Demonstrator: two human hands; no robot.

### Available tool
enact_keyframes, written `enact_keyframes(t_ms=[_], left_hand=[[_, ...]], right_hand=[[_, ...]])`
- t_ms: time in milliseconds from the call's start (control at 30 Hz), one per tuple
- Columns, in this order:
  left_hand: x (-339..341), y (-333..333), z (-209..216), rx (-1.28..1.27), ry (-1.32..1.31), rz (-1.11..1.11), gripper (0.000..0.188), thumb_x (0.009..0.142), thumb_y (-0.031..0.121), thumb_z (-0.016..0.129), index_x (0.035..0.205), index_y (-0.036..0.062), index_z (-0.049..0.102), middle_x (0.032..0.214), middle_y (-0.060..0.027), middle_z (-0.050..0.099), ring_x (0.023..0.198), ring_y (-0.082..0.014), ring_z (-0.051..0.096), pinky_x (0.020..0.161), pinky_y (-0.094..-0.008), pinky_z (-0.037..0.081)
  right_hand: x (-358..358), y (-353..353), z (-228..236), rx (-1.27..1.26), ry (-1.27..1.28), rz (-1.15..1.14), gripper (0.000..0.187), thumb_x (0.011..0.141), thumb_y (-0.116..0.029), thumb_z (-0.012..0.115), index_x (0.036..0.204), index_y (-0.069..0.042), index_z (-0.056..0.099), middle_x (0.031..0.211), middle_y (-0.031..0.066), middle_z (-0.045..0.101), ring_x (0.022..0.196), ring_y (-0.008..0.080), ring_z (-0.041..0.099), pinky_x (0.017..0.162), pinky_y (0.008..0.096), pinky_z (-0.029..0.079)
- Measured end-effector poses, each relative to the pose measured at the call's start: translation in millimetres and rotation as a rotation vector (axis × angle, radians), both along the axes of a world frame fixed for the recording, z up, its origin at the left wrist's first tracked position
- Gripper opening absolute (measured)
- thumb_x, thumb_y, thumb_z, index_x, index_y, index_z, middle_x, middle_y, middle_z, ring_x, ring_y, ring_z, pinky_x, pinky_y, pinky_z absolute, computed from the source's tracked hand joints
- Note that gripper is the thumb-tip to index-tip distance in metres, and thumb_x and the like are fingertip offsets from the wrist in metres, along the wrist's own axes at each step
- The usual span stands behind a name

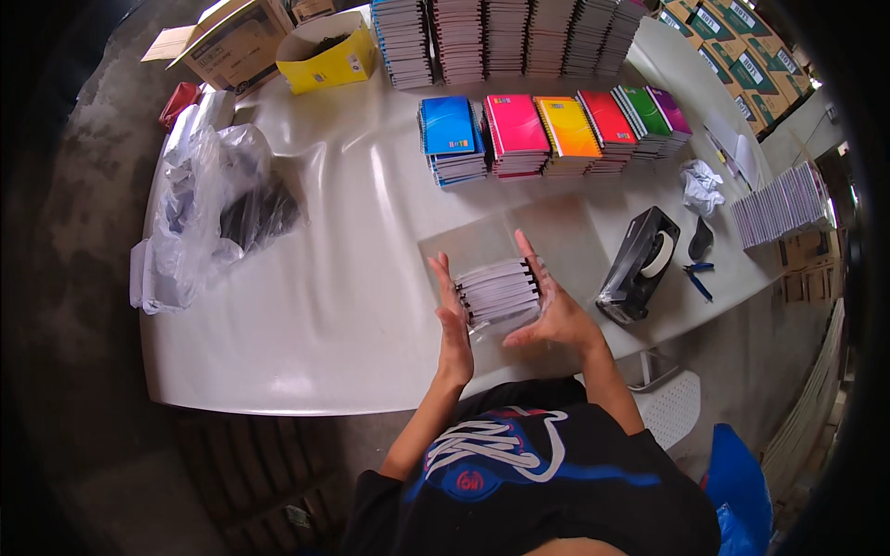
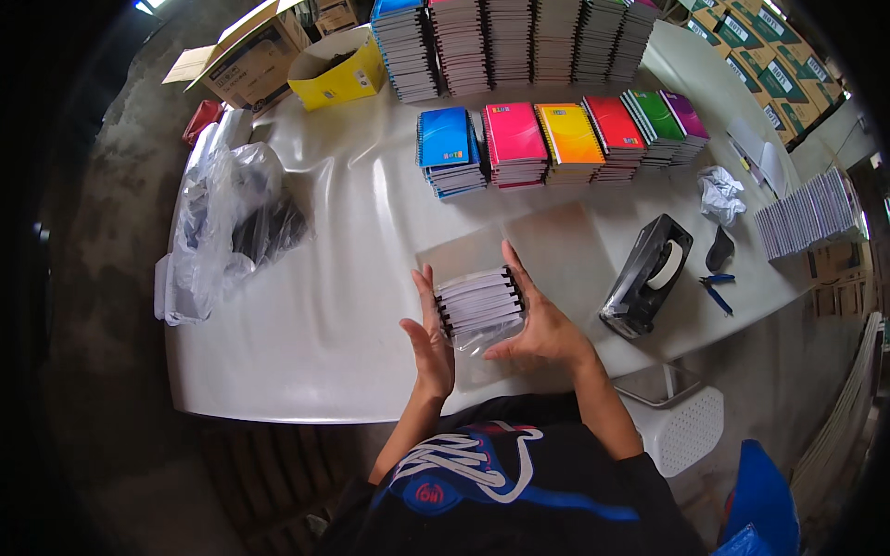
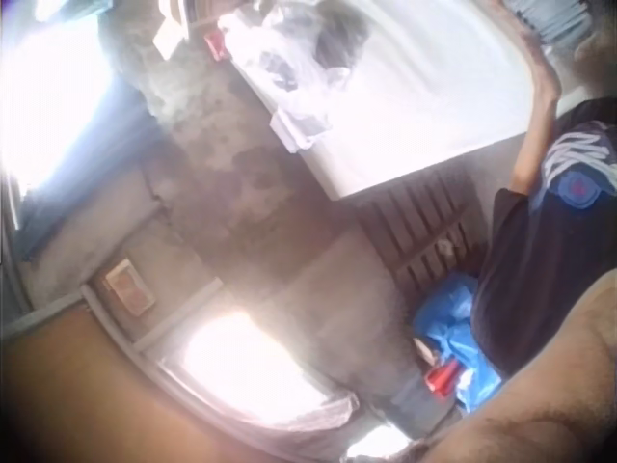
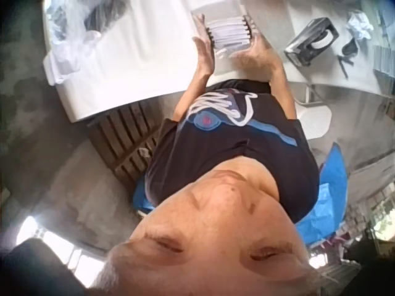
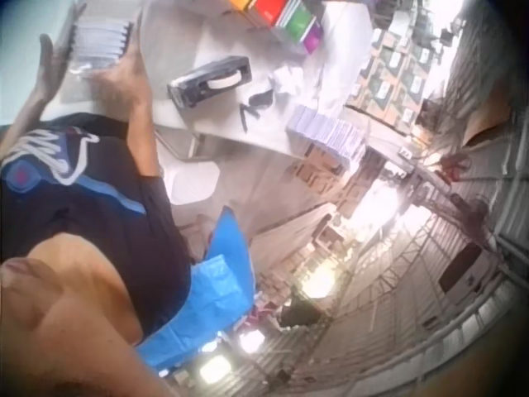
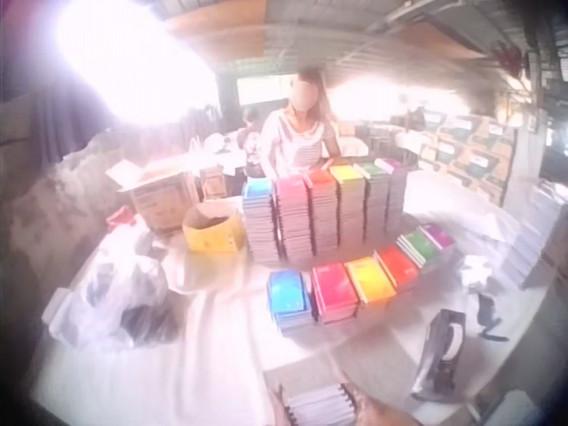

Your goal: The person selects a stack of notebooks, slides them into a clear plastic bag, applies several strips of tape to seal the bag, and moves the bagged stack aside.

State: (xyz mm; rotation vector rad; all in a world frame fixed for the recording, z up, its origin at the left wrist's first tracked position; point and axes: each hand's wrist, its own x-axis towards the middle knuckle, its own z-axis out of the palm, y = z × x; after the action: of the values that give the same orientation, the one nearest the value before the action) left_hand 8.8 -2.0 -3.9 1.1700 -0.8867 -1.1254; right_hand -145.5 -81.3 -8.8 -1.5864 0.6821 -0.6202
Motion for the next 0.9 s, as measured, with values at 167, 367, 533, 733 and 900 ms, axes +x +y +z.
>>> enact_keyframes(t_ms=[167,367,533,733,900], left_hand=[[-7,1,15,0.05,-0.149,-0.033,0.101,0.08,0.079,0.009,0.143,0.0043,-0.016,0.152,-0.0152,-0.015,0.14,-0.0297,-0.013,0.112,-0.0419,-0.006],[3,5,-18,0.045,-0.444,-0.01,0.094,0.087,0.071,0.013,0.143,-0.0001,-0.012,0.151,-0.0171,-0.016,0.139,-0.0343,-0.013,0.111,-0.0447,-0.006],[22,19,-11,-0.257,-0.425,0.318,0.101,0.083,0.068,0.04,0.145,-0.0013,0.003,0.151,-0.0227,0.001,0.14,-0.0375,-0.002,0.112,-0.0456,0.001],[32,33,-32,-0.339,-1.051,0.035,0.068,0.067,0.029,0.068,0.128,0.0047,0.051,0.135,-0.0148,0.046,0.127,-0.0325,0.04,0.101,-0.043,0.026],[41,11,-2,-0.303,-1.235,-0.136,0.067,0.063,0.025,0.067,0.128,0.0136,0.053,0.131,-0.0046,0.052,0.124,-0.0215,0.046,0.095,-0.0382,0.029]], right_hand=[[-4,1,-5,-0.168,0.165,-0.034,0.142,0.045,-0.027,0.092,0.146,-0.005,-0.005,0.151,0.0189,0.013,0.139,0.0289,0.018,0.112,0.0407,0.015],[11,5,10,-0.14,0.466,-0.049,0.145,0.044,-0.026,0.091,0.146,-0.008,-0.01,0.152,0.0177,0.01,0.14,0.0304,0.014,0.112,0.043,0.014],[-13,2,2,-0.242,0.148,-0.162,0.132,0.05,-0.023,0.089,0.147,-0.005,0.0,0.152,0.0163,0.012,0.14,0.028,0.017,0.112,0.0365,0.017],[-11,30,-8,-0.336,0.203,-0.107,0.111,0.058,-0.018,0.083,0.147,-0.009,0.016,0.151,0.0134,0.019,0.139,0.0277,0.02,0.112,0.0426,0.019],[-9,21,5,-0.553,0.452,-0.045,0.095,0.065,-0.014,0.076,0.145,-0.017,0.025,0.151,0.005,0.023,0.138,0.0251,0.024,0.11,0.0544,0.017]])
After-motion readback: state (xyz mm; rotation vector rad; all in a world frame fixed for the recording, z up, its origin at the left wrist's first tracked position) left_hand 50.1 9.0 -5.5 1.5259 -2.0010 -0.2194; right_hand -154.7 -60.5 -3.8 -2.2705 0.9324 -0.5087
